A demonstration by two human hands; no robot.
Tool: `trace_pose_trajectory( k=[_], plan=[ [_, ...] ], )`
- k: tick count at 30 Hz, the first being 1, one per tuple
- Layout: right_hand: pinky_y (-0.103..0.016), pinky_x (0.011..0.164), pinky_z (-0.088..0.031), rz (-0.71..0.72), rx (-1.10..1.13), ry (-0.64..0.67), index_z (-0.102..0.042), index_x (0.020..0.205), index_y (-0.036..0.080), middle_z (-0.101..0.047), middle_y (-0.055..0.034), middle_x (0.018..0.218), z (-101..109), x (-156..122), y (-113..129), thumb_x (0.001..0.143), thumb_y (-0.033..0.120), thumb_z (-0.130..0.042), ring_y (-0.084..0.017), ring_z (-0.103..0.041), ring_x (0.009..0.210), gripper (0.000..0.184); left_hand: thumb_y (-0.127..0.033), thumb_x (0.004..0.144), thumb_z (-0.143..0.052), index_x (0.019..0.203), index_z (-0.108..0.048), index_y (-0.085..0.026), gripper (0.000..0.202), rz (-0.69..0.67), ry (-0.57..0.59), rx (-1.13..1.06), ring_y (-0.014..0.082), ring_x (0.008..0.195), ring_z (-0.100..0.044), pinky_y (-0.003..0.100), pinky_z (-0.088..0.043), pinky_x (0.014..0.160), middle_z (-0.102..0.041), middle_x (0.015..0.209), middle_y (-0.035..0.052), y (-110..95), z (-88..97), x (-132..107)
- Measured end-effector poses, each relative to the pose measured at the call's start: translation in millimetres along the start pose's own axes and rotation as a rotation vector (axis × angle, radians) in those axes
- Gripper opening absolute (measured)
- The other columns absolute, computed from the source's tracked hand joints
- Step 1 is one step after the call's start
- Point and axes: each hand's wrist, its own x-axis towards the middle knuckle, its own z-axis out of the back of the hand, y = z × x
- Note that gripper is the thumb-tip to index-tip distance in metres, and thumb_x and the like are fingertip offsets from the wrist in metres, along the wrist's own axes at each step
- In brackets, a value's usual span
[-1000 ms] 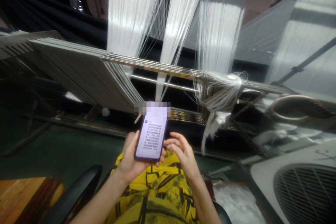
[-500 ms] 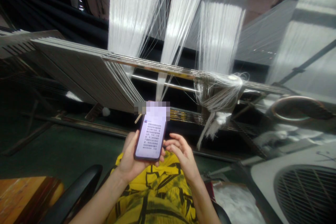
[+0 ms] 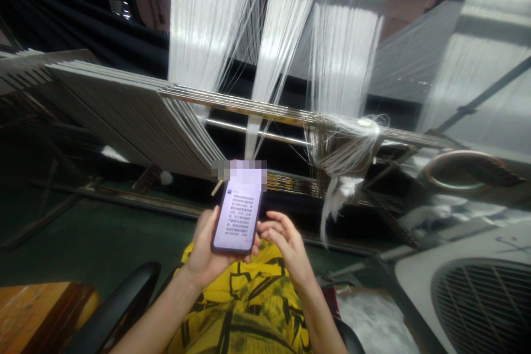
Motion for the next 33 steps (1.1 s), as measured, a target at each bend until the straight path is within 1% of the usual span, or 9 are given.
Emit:
trace_pose_trajectory(
  k=[8, 16, 33],
  plan=[
    [-0.032, 0.078, -0.045, -0.008, 0.018, 0.011, -0.05, 0.107, 0.019, -0.066, -0.0043, 0.088, -1.2, 0.6, -2.2, 0.081, 0.034, -0.059, -0.016, -0.06, 0.078, 0.031, -0.059, 0.085, -0.021, 0.107, -0.059, -0.002, 0.071, -0.005, 0.019, 0.011, 0.0287, 0.073, -0.061, 0.033, -0.04, 0.059, -0.064, 0.086, 0.0195, -0.8, 2.0, -0.9],
    [-0.03, 0.077, -0.045, -0.012, 0.026, 0.008, -0.051, 0.107, 0.019, -0.066, -0.0036, 0.087, -0.8, 3.0, -4.5, 0.08, 0.035, -0.06, -0.015, -0.059, 0.076, 0.032, -0.059, 0.084, -0.021, 0.108, -0.058, -0.002, 0.072, -0.005, 0.009, 0.015, 0.0298, 0.074, -0.061, 0.033, -0.04, 0.057, -0.064, 0.088, 0.0209, -0.8, 2.9, 2.0],
    [-0.032, 0.077, -0.045, -0.018, 0.031, 0.009, -0.05, 0.106, 0.018, -0.066, -0.0051, 0.088, 0.4, 2.0, -8.1, 0.08, 0.036, -0.059, -0.016, -0.06, 0.077, 0.033, -0.058, 0.084, -0.021, 0.106, -0.058, -0.001, 0.072, -0.016, -0.018, 0.028, 0.0308, 0.072, -0.061, 0.033, -0.039, 0.056, -0.064, 0.087, 0.0228, -2.0, 3.9, 1.1]
  ],
)
